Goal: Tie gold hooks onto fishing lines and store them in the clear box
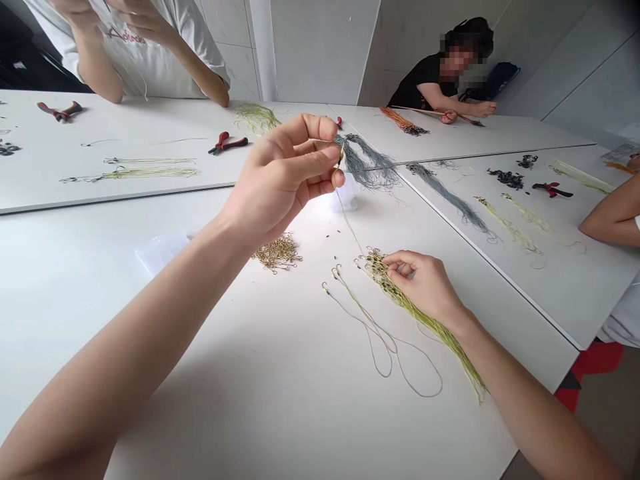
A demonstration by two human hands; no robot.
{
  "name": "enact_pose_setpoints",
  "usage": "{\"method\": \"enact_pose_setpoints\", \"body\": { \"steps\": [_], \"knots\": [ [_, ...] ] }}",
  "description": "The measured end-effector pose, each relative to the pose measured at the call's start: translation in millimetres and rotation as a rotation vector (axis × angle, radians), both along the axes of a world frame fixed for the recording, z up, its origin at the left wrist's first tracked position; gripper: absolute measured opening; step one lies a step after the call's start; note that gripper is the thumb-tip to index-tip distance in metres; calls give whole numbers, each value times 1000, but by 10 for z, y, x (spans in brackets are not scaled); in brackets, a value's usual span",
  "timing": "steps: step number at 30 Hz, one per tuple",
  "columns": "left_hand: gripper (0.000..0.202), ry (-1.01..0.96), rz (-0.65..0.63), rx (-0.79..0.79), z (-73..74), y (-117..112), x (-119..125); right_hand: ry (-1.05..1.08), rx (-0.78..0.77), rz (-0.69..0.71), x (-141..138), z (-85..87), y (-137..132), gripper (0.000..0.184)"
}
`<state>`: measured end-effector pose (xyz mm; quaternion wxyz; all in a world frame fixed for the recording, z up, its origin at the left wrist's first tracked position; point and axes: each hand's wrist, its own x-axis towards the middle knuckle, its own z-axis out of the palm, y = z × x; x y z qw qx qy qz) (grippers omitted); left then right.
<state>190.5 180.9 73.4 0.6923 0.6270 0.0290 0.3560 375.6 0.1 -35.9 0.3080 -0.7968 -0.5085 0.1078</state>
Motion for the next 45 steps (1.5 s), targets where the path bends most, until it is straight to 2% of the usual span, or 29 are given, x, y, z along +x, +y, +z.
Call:
{"method": "enact_pose_setpoints", "body": {
  "steps": [10,17,22,26,33,38,45],
  "knots": [
    [18,5,93,39,29,46,-24,-25,-3,-5,27,-35,-5,21],
    [17,-4,86,41,14,70,-26,-22,-6,-10,45,-48,-2,22],
    [15,88,42,-32,-67,66,29,-23,-11,-17,27,-27,5,21],
    [13,113,-23,-29,-122,57,55,-11,-2,-17,28,-23,7,21],
    [15,158,1,-27,-111,46,54,-15,20,-22,53,-56,8,21],
    [13,210,-68,-16,-112,34,40,-19,6,-17,54,-54,17,21],
    [14,244,-86,21,-49,25,-11,-20,-8,-25,63,-48,11,23]
  ]
}}
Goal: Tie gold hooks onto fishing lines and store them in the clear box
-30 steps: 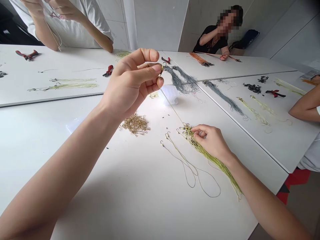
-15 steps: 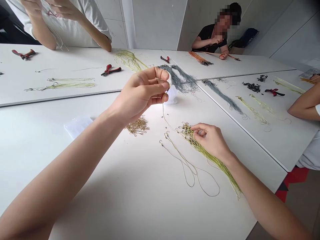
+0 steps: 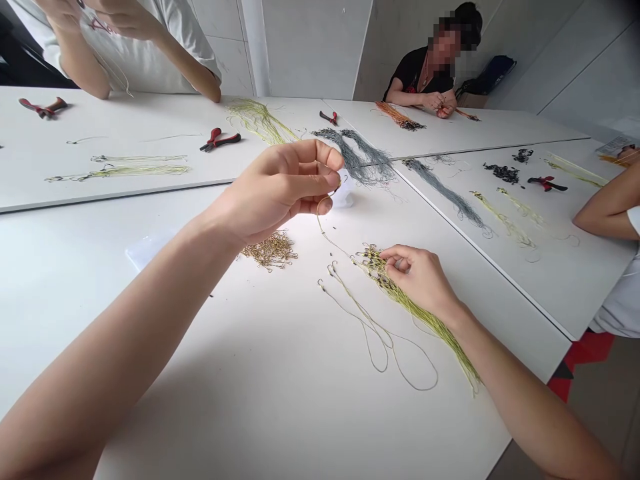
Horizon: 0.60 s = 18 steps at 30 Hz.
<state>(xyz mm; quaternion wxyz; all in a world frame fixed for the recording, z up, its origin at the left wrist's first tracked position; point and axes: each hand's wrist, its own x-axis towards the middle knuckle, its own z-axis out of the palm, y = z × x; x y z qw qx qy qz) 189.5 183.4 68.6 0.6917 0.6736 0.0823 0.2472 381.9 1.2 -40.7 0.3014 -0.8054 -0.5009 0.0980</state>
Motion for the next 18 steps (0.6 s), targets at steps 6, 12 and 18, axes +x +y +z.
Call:
{"method": "enact_pose_setpoints", "body": {
  "steps": [6,12,18],
  "knots": [
    [13,9,-29,19,-19,12,5,65,30,7,3,17,6,27],
    [11,110,29,52,21,-45,-9,146,64,-7,5,19,1,32],
    [13,64,-25,94,67,-64,-58,144,80,-10,20,11,0,31]
  ]
}}
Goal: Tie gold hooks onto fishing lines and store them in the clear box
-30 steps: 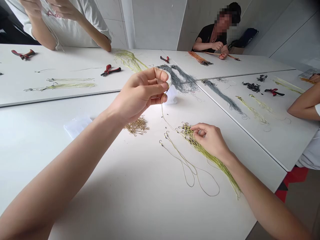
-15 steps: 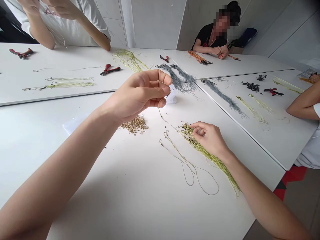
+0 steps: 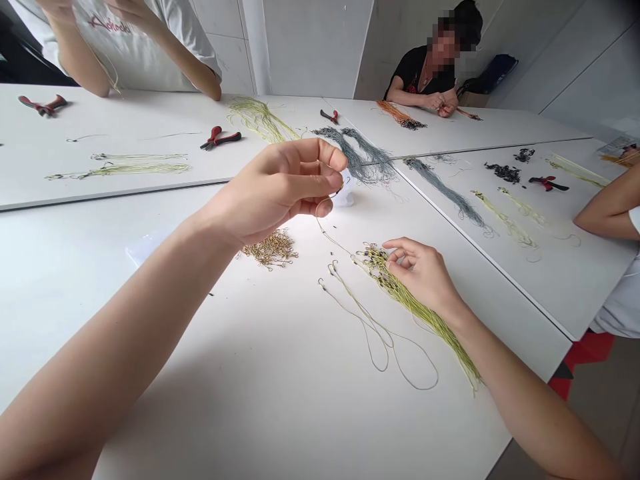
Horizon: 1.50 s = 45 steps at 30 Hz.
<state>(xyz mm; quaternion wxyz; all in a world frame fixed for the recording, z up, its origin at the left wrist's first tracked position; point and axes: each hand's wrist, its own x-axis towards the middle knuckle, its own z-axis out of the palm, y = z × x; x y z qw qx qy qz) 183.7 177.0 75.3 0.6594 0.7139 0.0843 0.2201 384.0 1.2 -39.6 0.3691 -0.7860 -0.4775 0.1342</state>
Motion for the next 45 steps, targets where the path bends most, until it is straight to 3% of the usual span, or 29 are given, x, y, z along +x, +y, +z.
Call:
{"method": "enact_pose_setpoints", "body": {
  "steps": [11,25,30,38,45],
  "knots": [
    [15,-16,54,35,84,46,-38,-24,-39,-1,18,-16,6,31],
    [9,2,77,29,-3,3,7,-68,15,76,-73,13,-28,24],
    [11,59,172,144,-120,34,68,-76,87,106,-110,48,-45,24],
    [3,142,355,392,-481,92,255,-99,128,89,-88,96,-57,19],
    [11,-193,495,492,-468,186,259,-91,128,83,-91,122,-62,17]
  ]
}}
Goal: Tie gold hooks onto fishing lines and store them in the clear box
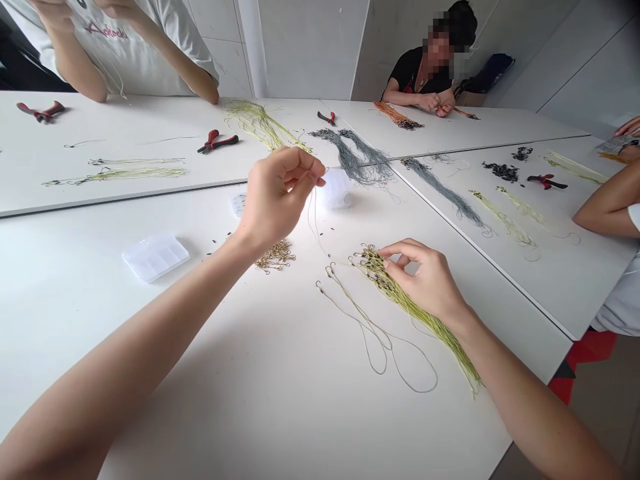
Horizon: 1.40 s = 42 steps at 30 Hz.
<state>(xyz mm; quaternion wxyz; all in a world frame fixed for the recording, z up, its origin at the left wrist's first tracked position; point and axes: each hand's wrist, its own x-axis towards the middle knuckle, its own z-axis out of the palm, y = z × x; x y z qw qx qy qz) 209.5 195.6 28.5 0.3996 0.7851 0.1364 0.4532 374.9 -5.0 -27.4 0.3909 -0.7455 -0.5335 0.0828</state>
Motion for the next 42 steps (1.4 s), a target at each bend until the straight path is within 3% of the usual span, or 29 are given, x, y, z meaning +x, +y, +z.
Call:
{"method": "enact_pose_setpoints", "body": {
  "steps": [6,13,21,27,33,42],
  "knots": [
    [20,36,16,221,91,133,98,-10,3,6,27,14,4,16],
    [31,428,-87,599,-4,375,262,-9,-9,13,32,39,-6,16],
    [30,622,-91,590,-139,430,116,-24,-8,13,58,27,-11,16],
    [27,709,-223,534,-248,144,-15,-52,-26,-25,118,38,-12,15],
    [29,748,-299,521,-456,-128,54,-68,-74,-56,167,44,6,13],
    [30,734,-289,526,-571,-166,76,-67,-172,9,168,13,13,13]
  ]
}}
